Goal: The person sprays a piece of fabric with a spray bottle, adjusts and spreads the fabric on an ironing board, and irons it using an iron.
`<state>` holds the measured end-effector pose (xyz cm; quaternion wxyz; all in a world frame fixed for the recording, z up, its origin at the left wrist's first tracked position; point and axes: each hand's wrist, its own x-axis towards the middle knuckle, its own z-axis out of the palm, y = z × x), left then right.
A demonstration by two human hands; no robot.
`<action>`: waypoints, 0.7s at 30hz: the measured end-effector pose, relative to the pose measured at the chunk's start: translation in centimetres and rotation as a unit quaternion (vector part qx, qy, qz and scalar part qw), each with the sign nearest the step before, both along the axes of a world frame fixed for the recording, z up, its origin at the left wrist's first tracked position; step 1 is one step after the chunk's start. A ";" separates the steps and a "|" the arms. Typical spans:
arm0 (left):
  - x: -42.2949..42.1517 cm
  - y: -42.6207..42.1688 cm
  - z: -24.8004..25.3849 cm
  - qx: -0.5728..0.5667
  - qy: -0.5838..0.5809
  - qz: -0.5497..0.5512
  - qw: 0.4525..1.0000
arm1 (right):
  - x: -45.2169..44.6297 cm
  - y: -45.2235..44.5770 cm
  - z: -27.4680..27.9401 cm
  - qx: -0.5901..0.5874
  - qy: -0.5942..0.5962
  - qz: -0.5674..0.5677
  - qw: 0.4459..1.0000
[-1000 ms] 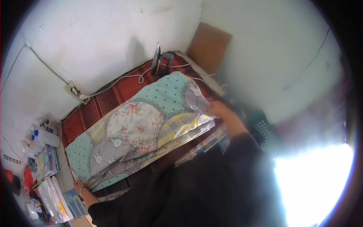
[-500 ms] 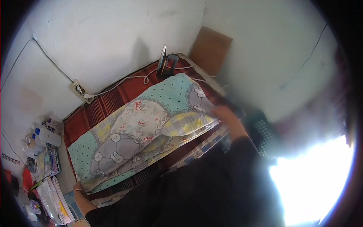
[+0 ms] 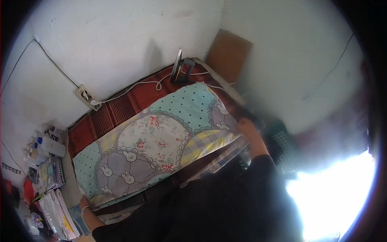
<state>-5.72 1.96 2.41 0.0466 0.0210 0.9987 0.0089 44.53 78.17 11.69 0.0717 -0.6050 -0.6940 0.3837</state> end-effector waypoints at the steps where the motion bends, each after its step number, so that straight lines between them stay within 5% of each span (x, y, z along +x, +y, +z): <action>1: 0.6 0.7 0.6 -0.014 -0.006 0.018 1.000 | -0.2 0.8 -0.8 0.089 -0.024 0.026 0.995; 5: 3.3 1.6 2.7 0.072 0.050 0.122 0.989 | -4.1 2.1 0.0 0.258 0.012 0.050 0.965; 11: -3.4 -2.9 -3.1 -0.110 -0.021 0.007 0.994 | -17.4 7.7 2.0 0.158 0.023 0.064 0.985; 13: -3.5 1.1 0.0 -0.129 0.005 -0.042 0.991 | -21.5 11.2 -1.4 0.157 0.013 0.070 0.985; 14: -4.3 3.6 0.7 -0.028 0.010 0.066 0.997 | -23.1 12.7 -2.5 0.154 0.000 0.065 0.986; 17: -10.0 6.0 -1.6 -0.031 0.012 -0.020 0.999 | -26.5 22.5 -11.0 0.175 -0.089 0.233 0.952; 18: -11.3 8.6 -0.3 0.015 -0.067 0.061 0.996 | -26.8 22.1 -10.5 0.184 -0.101 0.240 0.948; 21: -12.1 13.5 0.6 0.154 0.024 0.198 0.968 | -27.0 19.1 -7.6 0.208 -0.065 0.204 0.954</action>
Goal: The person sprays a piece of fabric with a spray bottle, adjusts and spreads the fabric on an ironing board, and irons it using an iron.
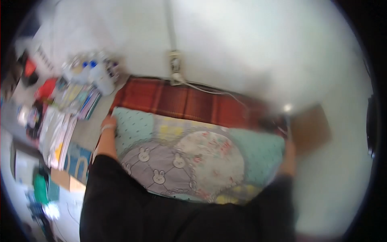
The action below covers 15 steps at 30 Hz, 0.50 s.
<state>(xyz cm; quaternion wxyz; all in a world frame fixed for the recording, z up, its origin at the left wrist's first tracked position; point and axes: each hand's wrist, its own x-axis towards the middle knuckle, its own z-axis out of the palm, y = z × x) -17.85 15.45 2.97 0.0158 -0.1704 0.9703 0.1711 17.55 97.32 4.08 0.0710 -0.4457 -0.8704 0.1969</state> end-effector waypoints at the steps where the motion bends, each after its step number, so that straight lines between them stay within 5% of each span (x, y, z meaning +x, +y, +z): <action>1: 1.3 3.2 3.6 0.003 -0.020 0.053 0.998 | 0.3 -0.2 0.4 -0.001 0.020 -0.004 1.000; 10: -1.8 5.9 4.9 0.010 0.107 0.068 0.992 | 4.7 -1.6 4.7 -0.029 0.110 -0.075 0.991; 14: -4.0 4.3 1.0 -0.065 0.148 0.050 0.986 | 5.0 -2.8 4.9 -0.003 0.133 -0.058 0.989; 15: -5.8 2.1 -1.4 -0.163 0.131 -0.053 0.976 | 5.2 -3.1 5.0 0.009 0.141 -0.052 0.989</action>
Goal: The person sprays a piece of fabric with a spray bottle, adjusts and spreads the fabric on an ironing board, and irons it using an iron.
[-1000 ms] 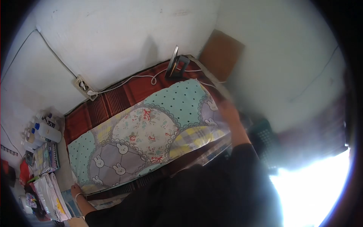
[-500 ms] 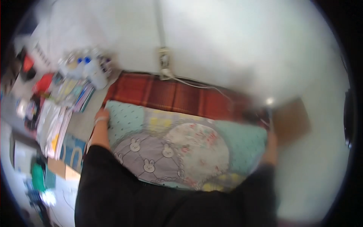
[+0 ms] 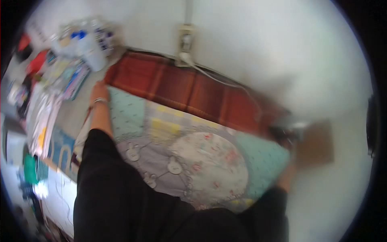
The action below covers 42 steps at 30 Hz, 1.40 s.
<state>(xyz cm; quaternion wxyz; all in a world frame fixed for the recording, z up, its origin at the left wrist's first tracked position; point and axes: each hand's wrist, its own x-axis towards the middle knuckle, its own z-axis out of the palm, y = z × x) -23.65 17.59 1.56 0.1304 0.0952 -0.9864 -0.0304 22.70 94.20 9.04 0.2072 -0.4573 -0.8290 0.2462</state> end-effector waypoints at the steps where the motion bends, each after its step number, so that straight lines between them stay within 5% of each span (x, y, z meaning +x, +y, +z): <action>1: -2.3 -2.3 -2.7 0.007 -0.018 -0.014 1.000 | -0.2 -0.2 -0.1 0.014 0.002 0.003 1.000; 5: -1.3 -1.9 -1.1 0.141 -0.011 0.025 0.990 | -0.6 -0.8 -0.7 0.054 -0.002 -0.029 0.998; 7: -2.4 -3.7 -2.1 0.152 -0.002 -0.032 0.988 | 0.7 1.6 -3.0 0.146 -0.011 -0.041 0.988; 9: -1.6 -4.2 -1.9 0.260 0.013 -0.079 0.962 | 1.3 -0.2 -1.5 0.102 -0.012 -0.042 0.994; 12: 0.8 -4.1 -0.9 0.235 0.022 -0.086 0.968 | 1.2 -3.3 1.7 -0.029 0.030 -0.013 0.999; 16: 3.5 -5.5 -0.7 0.199 0.075 -0.125 0.969 | 1.1 -3.7 1.8 0.049 0.095 -0.059 0.992; 18: 5.1 -4.9 0.4 0.179 0.083 -0.133 0.971 | 1.7 -3.5 1.2 0.144 -0.080 0.076 0.983; 19: 6.4 -4.5 1.0 0.179 0.072 -0.131 0.972 | 1.9 -3.5 1.0 0.145 -0.075 0.072 0.984; 21: 9.1 -3.2 2.2 0.178 0.066 -0.131 0.973 | 1.7 -3.9 1.1 -0.078 -0.109 0.110 0.985; 24: 12.5 -0.7 2.7 0.129 0.082 -0.130 0.980 | 0.5 -4.0 1.5 -0.062 -0.152 -0.010 0.986; 28: 15.1 2.2 2.3 0.071 0.014 -0.156 0.985 | 0.1 -5.4 1.6 0.045 -0.193 -0.002 0.980; 34: 16.5 5.8 4.4 0.057 0.124 -0.168 0.976 | 1.3 -5.0 2.7 -0.009 -0.081 0.062 0.995; 36: 17.5 10.1 6.0 0.131 0.183 -0.293 0.929 | 2.3 -4.9 3.2 -0.023 0.112 0.059 0.992; 37: 19.1 13.7 8.1 0.178 0.148 -0.326 0.916 | 2.5 -4.8 3.3 -0.024 0.118 0.062 0.991; 39: 21.4 21.0 10.7 0.265 0.121 -0.433 0.853 | 3.2 -4.4 3.0 -0.274 0.356 0.108 0.887; 40: 23.0 25.0 12.2 0.265 0.108 -0.505 0.814 | 3.8 -4.8 3.5 -0.277 0.362 0.108 0.884; 42: 27.8 33.5 16.0 0.235 0.063 -0.619 0.747 | 4.5 -6.6 5.4 -0.459 0.439 0.141 0.760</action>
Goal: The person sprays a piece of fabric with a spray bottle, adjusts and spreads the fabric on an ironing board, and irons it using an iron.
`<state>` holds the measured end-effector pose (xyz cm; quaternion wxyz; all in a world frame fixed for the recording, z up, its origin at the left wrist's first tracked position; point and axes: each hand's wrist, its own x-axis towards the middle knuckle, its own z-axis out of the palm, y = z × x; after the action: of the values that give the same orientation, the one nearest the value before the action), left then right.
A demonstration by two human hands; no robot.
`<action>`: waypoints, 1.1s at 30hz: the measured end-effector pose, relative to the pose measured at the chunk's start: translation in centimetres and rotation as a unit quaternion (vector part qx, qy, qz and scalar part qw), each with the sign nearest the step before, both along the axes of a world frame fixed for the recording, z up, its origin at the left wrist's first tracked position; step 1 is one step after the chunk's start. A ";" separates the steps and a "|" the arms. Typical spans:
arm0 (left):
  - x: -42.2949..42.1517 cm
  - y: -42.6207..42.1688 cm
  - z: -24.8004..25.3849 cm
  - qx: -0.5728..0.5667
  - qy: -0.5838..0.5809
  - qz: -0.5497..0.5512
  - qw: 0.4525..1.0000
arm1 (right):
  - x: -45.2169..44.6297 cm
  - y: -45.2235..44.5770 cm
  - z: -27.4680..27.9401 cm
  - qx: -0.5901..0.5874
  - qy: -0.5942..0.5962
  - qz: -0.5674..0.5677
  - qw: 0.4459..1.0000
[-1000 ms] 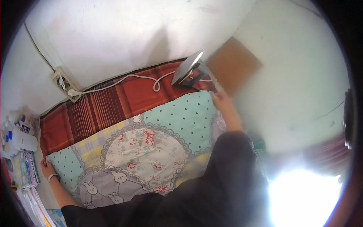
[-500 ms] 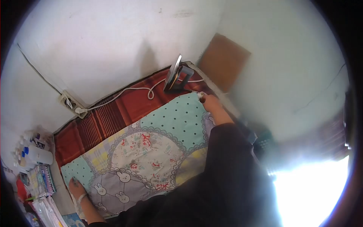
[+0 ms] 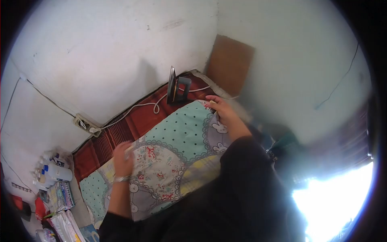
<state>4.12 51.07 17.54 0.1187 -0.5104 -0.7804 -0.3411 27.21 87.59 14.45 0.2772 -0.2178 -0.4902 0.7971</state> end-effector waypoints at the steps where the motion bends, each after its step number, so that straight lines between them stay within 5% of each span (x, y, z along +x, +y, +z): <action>1: 2.5 4.2 1.3 0.015 0.013 -0.079 0.997 | 0.1 -0.7 0.3 -0.004 0.005 0.002 1.000; 4: 8.5 14.6 3.8 -0.015 0.071 -0.258 0.963 | 0.2 -2.1 -0.4 -0.037 0.038 0.018 0.998; 8: 10.4 22.4 -0.6 -0.156 0.209 -0.207 0.943 | 0.8 -1.2 -3.2 -0.061 0.013 -0.007 0.998; 12: 11.1 25.1 -1.2 -0.285 0.239 -0.136 0.918 | 2.4 0.9 -5.5 0.096 -0.156 -0.091 0.979; 18: 11.2 27.7 -0.9 -0.228 0.261 -0.214 0.913 | 3.4 3.9 -6.1 0.239 -0.236 -0.090 0.938; 20: 10.9 27.7 -0.7 -0.175 0.240 -0.235 0.925 | 2.3 5.4 -7.1 0.341 -0.174 -0.226 0.896; 24: 10.3 26.7 1.1 -0.080 0.155 -0.245 0.954 | 1.6 6.1 -5.9 0.121 -0.061 -0.197 0.971; 26: 9.3 26.5 0.6 -0.058 0.148 -0.247 0.956 | 1.4 5.2 -4.3 -0.099 -0.043 -0.057 0.993; 31: 9.4 26.2 1.3 -0.003 0.137 -0.237 0.962 | -0.1 2.4 -2.3 0.039 -0.103 0.116 0.987; 33: 9.6 25.9 1.9 0.055 0.111 -0.254 0.959 | -0.6 1.8 -0.7 -0.014 0.038 0.104 0.994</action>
<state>13.71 76.93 19.42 0.1419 -0.7196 -0.5867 -0.3432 26.65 89.39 13.74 0.2080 -0.1388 -0.4882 0.8361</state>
